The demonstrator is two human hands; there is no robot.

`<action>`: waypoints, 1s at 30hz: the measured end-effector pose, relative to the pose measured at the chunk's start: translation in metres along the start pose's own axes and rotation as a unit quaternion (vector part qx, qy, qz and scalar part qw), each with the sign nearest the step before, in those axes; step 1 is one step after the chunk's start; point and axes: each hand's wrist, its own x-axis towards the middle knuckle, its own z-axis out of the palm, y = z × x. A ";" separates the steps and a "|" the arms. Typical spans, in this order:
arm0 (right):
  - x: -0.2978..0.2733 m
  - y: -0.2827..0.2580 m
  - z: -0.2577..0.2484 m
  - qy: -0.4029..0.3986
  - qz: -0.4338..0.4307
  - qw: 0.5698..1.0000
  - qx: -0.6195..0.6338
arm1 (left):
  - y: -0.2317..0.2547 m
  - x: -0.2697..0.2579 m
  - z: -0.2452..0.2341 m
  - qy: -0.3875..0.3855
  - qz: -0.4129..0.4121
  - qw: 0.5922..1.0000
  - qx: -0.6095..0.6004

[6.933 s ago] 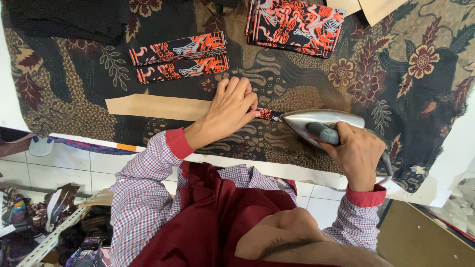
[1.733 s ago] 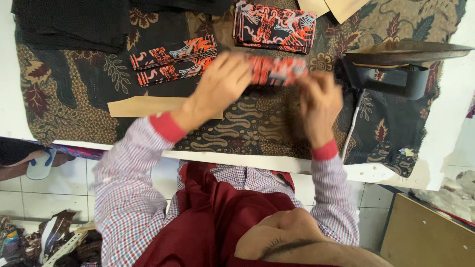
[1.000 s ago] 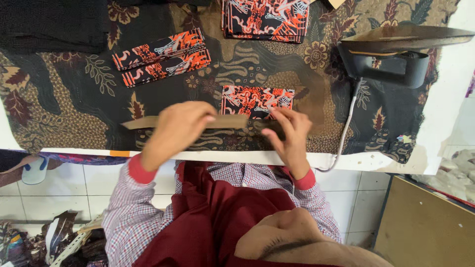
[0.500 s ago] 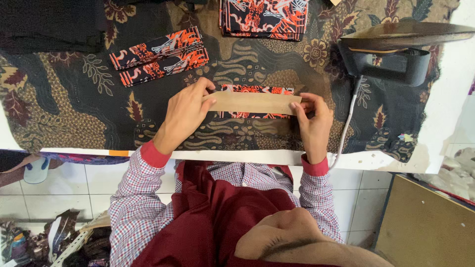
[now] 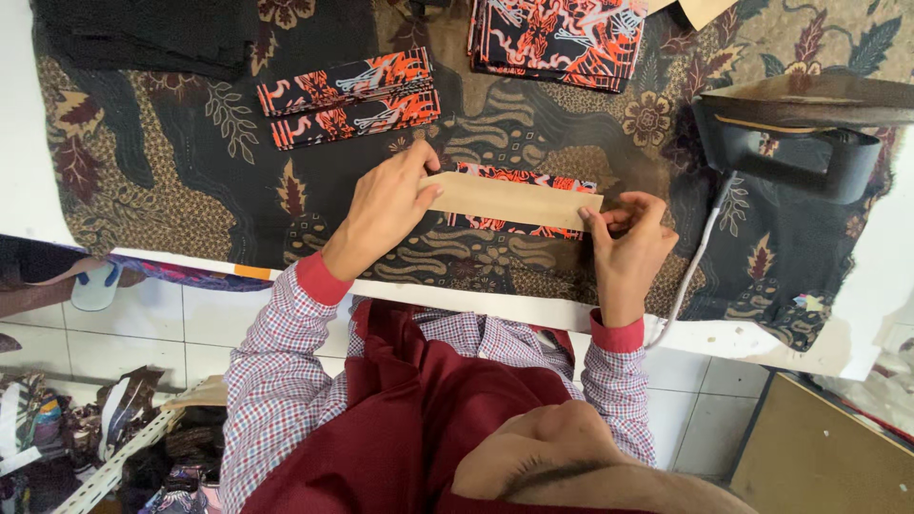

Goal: The person irons small rectangular pieces of patterned fabric using a handheld iron and a cardboard template. They repeatedly fold the fabric over the template, press it with the iron, and stack the finished pieces on the table.

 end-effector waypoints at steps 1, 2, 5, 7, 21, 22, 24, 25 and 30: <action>0.000 0.000 0.000 0.002 -0.010 1.000 -0.016 | 0.000 0.000 0.000 0.003 0.010 1.000 0.002; 0.000 0.000 0.000 -0.006 0.026 1.000 0.012 | 0.001 0.000 0.000 0.004 0.015 1.000 0.004; 0.002 0.000 0.001 -0.026 0.107 0.992 0.068 | 0.002 -0.002 -0.001 0.007 0.024 1.000 0.012; 0.002 0.000 0.000 -0.028 0.126 0.990 0.065 | 0.005 -0.001 -0.003 0.007 0.026 1.000 0.015; 0.005 -0.012 -0.005 -0.045 -0.084 0.993 -0.074 | 0.024 0.008 0.045 -0.002 0.307 0.948 0.082; 0.004 -0.012 -0.005 -0.057 -0.105 0.991 -0.055 | 0.027 0.008 0.052 -0.007 0.320 0.945 0.061; 0.002 -0.013 -0.005 -0.079 -0.126 0.985 -0.083 | 0.031 0.008 0.065 -0.027 0.334 0.940 0.071; 0.001 -0.014 -0.007 -0.090 -0.137 0.982 -0.096 | 0.032 0.007 0.068 -0.036 0.341 0.936 0.076; -0.003 -0.017 -0.025 -0.108 -0.162 0.979 -0.054 | 0.029 0.009 0.080 -0.008 0.387 0.900 0.199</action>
